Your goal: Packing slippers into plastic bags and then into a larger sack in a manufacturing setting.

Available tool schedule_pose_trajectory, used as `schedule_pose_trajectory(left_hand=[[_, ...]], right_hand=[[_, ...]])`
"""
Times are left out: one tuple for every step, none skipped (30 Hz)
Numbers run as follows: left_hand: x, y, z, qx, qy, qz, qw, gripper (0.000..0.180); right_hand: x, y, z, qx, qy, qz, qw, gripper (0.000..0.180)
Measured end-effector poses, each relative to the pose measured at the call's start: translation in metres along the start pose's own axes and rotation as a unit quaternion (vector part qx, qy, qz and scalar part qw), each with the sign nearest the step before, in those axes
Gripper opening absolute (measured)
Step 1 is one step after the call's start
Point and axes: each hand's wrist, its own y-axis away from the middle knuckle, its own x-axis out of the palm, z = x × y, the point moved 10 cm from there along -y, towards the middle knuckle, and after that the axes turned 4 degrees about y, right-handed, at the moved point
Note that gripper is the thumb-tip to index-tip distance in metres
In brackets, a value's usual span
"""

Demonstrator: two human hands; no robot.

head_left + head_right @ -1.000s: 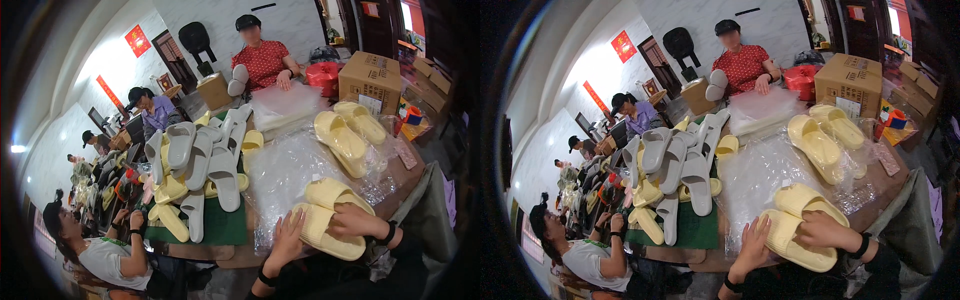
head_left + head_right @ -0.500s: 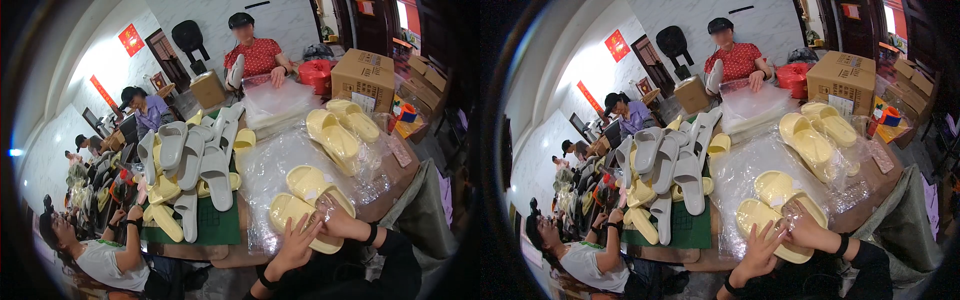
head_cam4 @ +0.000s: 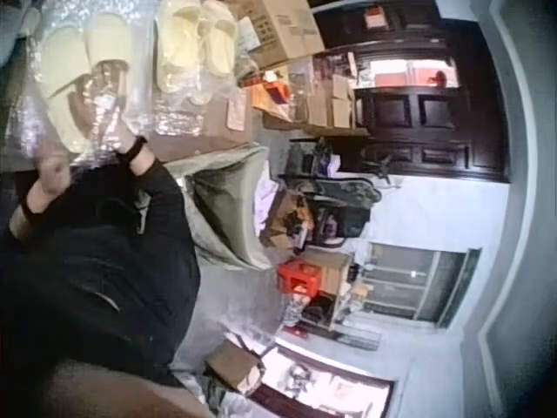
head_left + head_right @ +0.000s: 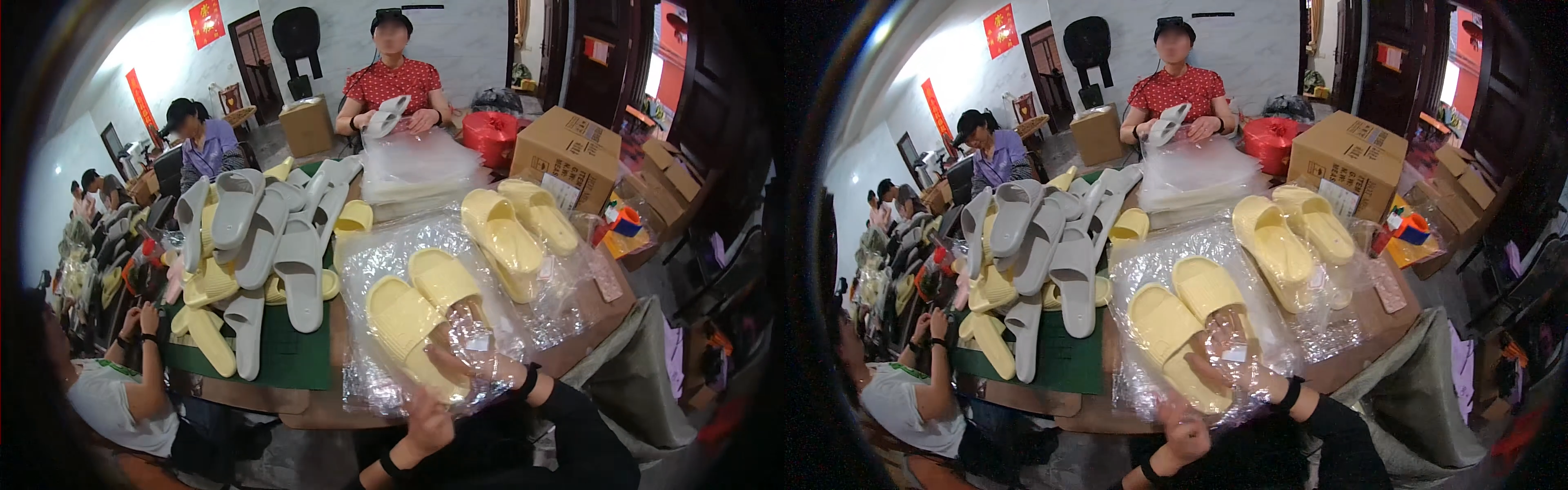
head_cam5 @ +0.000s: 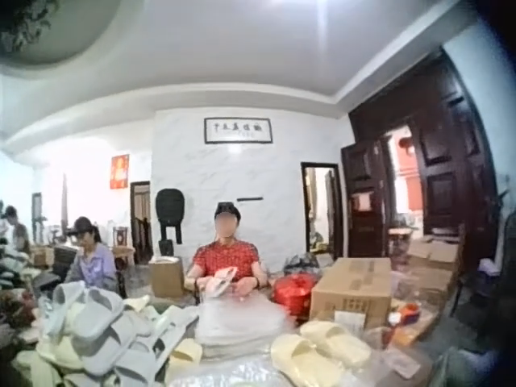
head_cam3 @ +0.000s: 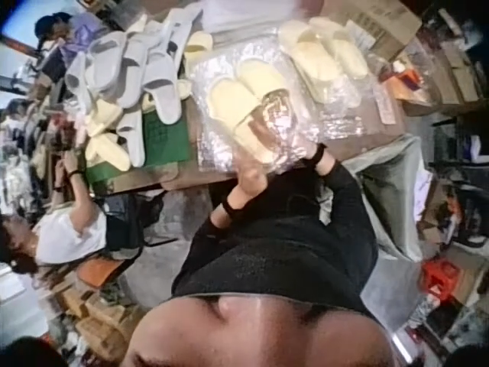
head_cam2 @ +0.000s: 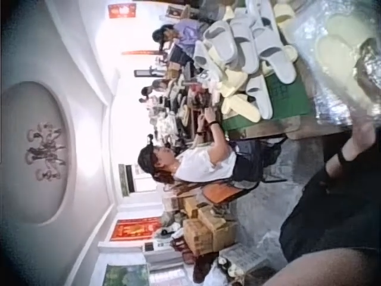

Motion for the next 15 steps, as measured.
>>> schedule_pose_trajectory(left_hand=[[0.001,0.0,0.0,0.0,0.006,-0.006,1.0,0.041],[-0.017,0.004,0.017,-0.099,0.02,-0.102,0.99,0.054],[-0.036,0.008,0.032,-0.196,0.033,-0.195,0.96,0.067],[-0.036,0.009,0.035,-0.195,0.038,-0.196,0.96,0.067],[-0.029,0.013,0.052,-0.251,0.059,-0.173,0.951,0.079],[-0.022,0.022,0.066,-0.306,0.074,-0.151,0.937,0.092],[-0.012,0.034,0.079,-0.349,0.19,-0.178,0.9,0.09],[-0.011,0.037,0.083,-0.349,0.19,-0.18,0.9,0.09],[-0.001,0.039,0.09,-0.376,0.287,-0.188,0.861,0.09],[0.01,0.041,0.095,-0.399,0.38,-0.193,0.812,0.09],[0.01,0.04,0.096,-0.399,0.383,-0.194,0.811,0.09],[0.015,0.04,0.098,-0.413,0.404,-0.183,0.795,0.09],[0.021,0.039,0.1,-0.428,0.424,-0.172,0.779,0.09],[0.02,0.036,0.099,-0.428,0.425,-0.173,0.778,0.09],[0.021,0.033,0.096,-0.438,0.422,-0.149,0.78,0.087]], right_hand=[[-0.006,-0.001,-0.001,-0.001,0.006,0.006,1.0,0.042],[-0.006,-0.002,0.002,-0.008,0.007,0.051,0.999,0.04],[-0.007,-0.008,0.007,-0.013,0.008,0.095,0.995,0.04],[-0.004,-0.011,0.008,-0.012,0.012,0.098,0.995,0.04],[-0.009,-0.014,-0.001,0.04,-0.012,0.053,0.998,0.039],[-0.014,-0.017,-0.008,0.087,-0.041,0.006,0.995,0.038],[-0.019,-0.022,-0.003,0.071,-0.007,-0.013,0.997,0.041],[-0.014,-0.025,-0.001,0.068,-0.007,-0.013,0.998,0.041],[-0.006,-0.026,-0.01,0.114,-0.048,0.006,0.992,0.042],[0.001,-0.024,-0.019,0.16,-0.088,0.024,0.983,0.043],[-0.021,-0.024,0.02,-0.064,0.05,-0.049,0.995,0.05],[-0.017,-0.025,0.019,-0.064,0.051,-0.048,0.995,0.05],[-0.002,-0.03,0.001,0.024,0.03,-0.012,0.999,0.049],[0.012,-0.031,-0.015,0.113,0.009,0.025,0.993,0.049],[-0.016,-0.041,-0.017,0.174,-0.011,-0.033,0.984,0.049]])
